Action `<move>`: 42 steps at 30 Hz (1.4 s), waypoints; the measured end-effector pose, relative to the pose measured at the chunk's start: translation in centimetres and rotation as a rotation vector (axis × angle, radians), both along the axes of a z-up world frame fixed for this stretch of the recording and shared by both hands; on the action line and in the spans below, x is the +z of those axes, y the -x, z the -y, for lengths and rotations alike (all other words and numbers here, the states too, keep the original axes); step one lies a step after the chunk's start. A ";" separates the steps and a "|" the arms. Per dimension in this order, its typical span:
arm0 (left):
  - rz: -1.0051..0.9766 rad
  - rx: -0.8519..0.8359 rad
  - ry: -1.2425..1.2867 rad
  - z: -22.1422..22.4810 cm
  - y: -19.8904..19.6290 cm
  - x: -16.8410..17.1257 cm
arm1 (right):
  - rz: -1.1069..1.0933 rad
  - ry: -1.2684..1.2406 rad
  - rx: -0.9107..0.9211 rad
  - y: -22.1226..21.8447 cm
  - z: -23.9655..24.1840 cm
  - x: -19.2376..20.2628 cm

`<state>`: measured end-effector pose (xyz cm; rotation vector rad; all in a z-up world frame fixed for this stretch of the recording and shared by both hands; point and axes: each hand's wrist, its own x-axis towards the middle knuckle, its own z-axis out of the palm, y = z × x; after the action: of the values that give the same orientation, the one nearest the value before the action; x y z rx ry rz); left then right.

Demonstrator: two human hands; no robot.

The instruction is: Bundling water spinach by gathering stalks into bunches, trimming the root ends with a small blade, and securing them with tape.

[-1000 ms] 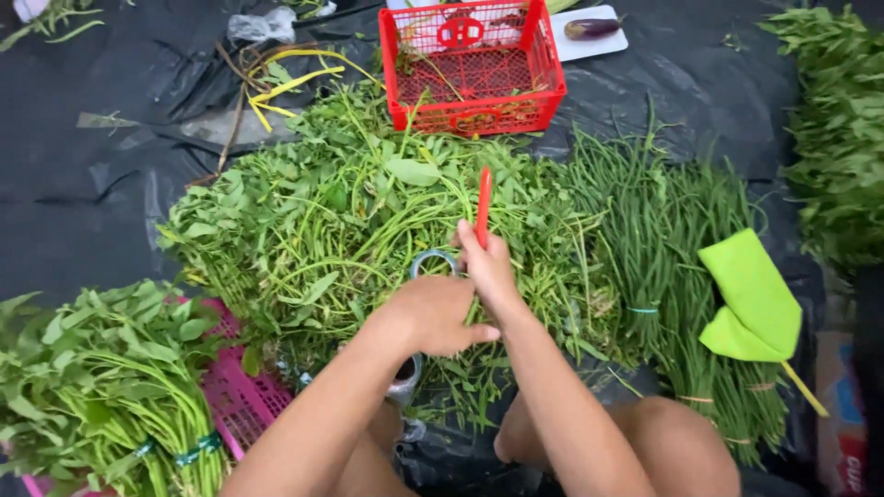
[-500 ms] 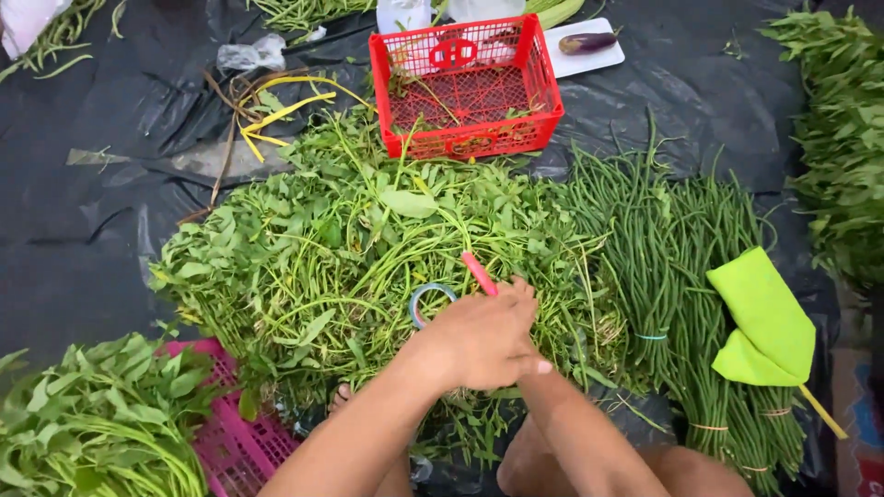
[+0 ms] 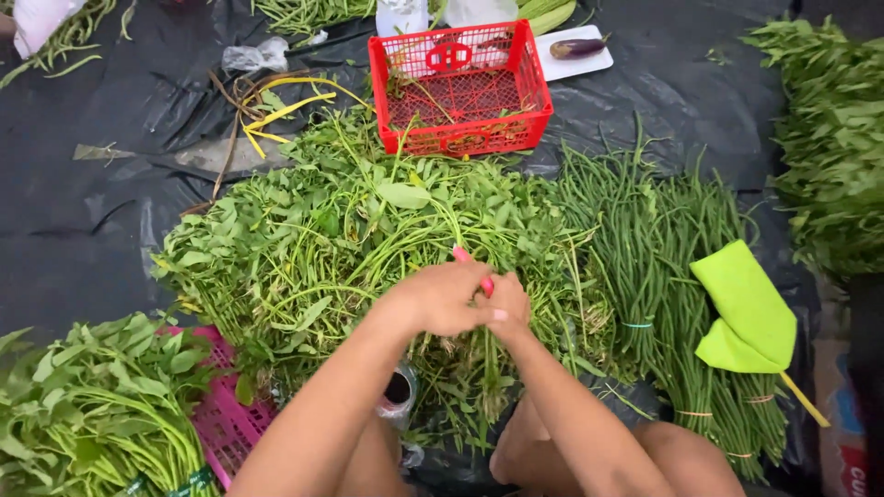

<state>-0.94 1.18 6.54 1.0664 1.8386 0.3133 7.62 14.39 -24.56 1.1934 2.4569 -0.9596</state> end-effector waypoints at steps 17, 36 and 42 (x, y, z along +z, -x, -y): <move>-0.059 0.289 -0.099 5.3 3.3 -4.4 | -0.577 0.194 0.022 0.0 -2.0 25.3; 0.806 1.337 -0.830 1.4 3.6 -5.3 | -1.075 -0.156 0.408 -2.4 1.1 26.6; 0.429 1.261 -0.796 0.8 2.4 -4.2 | -0.957 -0.079 0.337 -2.9 -0.9 24.8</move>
<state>-3.32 0.35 2.39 0.0806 1.7562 1.9471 10.52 15.25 0.24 0.2811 3.2525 -1.5811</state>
